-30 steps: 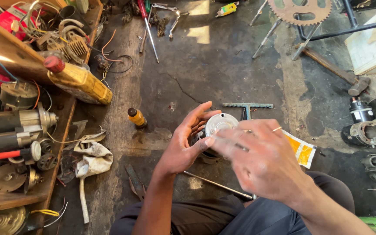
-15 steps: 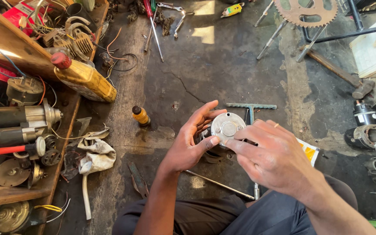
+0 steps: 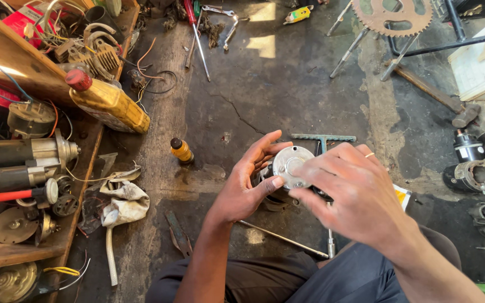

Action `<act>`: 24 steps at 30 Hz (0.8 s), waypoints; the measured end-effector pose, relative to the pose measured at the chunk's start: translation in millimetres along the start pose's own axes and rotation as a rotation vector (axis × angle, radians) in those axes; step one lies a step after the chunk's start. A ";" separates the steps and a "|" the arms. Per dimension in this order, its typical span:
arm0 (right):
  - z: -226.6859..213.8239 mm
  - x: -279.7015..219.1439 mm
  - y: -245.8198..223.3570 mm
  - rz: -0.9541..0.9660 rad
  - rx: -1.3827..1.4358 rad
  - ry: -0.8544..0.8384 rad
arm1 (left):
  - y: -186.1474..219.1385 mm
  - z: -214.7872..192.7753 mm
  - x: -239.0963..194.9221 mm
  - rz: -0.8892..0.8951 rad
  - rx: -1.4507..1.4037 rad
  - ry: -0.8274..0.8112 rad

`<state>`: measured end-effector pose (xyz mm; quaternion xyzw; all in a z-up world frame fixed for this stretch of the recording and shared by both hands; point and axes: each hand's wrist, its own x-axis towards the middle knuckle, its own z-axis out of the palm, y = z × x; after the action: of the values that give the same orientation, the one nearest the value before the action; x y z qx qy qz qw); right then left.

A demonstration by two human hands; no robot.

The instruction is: The person uses a T-handle wrench to loosen and remove bolts from a cylindrical motor housing. They then separate the housing into two halves, revealing internal gears, and place the parts on the floor.

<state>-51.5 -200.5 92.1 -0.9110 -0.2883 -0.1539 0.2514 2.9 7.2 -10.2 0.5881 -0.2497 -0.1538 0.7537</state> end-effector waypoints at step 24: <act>3.0 -7.9 -4.6 -0.033 -0.092 0.093 | 7.1 2.4 1.7 0.005 0.015 -0.001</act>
<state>-60.1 -199.1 88.0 -0.9086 -0.2839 -0.2134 0.2197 2.5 6.2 -2.6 0.5930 -0.2529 -0.1504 0.7495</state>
